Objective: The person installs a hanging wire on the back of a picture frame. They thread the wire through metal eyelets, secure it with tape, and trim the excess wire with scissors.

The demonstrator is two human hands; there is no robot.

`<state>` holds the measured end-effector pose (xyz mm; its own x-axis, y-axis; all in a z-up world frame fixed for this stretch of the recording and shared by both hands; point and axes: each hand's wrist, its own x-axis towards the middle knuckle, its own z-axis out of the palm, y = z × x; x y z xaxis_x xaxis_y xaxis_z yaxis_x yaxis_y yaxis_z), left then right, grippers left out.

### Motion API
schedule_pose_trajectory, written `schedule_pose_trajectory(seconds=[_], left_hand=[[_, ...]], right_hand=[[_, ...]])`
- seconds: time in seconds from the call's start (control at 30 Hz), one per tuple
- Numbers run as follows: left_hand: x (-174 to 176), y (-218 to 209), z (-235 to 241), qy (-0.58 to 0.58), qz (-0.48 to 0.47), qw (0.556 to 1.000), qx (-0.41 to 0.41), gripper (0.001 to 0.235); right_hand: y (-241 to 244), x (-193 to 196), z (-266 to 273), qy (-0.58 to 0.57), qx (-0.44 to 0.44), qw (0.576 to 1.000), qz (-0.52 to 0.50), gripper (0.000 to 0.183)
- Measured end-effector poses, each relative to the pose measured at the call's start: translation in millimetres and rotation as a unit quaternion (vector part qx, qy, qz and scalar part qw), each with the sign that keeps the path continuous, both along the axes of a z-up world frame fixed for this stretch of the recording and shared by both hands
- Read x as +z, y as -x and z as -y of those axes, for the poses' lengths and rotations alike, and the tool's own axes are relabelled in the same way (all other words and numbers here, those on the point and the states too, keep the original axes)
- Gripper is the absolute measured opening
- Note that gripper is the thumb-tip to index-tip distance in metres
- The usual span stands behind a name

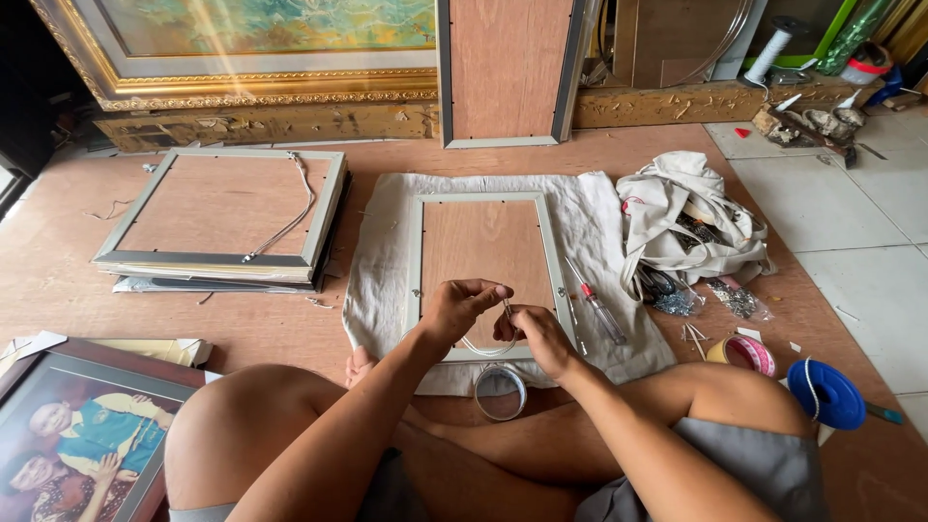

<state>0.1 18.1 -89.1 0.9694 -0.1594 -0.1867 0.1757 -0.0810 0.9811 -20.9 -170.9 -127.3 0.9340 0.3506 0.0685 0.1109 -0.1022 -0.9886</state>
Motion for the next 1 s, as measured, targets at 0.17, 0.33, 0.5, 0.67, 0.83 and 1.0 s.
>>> schedule_pose_trajectory(seconds=[0.17,0.33,0.5,0.67,0.83,1.0], left_hand=[[-10,-10,-5,-0.005,0.003,1.000,0.015,0.021],[9,0,3,0.005,-0.009,0.999,0.032,0.014],[-71,-49,-25,-0.115,-0.013,0.989,0.095,0.042],[-198,-95,-99,-0.361,-0.138,0.908,0.162,0.054],[-209,-90,-103,-0.411,-0.093,0.889,0.179,0.045],[-227,-97,-92,-0.661,-0.002,0.746,-0.073,0.020]], right_hand=[[5,9,-16,-0.184,-0.041,0.972,-0.140,0.045],[-13,-11,-11,-0.233,-0.102,0.941,-0.223,0.033],[-15,-17,-3,-0.151,-0.154,0.951,-0.220,0.026],[-22,-24,12,-0.111,-0.215,0.933,-0.265,0.023],[-25,-29,12,-0.096,-0.207,0.924,-0.307,0.022],[-23,-19,6,-0.079,-0.199,0.929,-0.302,0.023]])
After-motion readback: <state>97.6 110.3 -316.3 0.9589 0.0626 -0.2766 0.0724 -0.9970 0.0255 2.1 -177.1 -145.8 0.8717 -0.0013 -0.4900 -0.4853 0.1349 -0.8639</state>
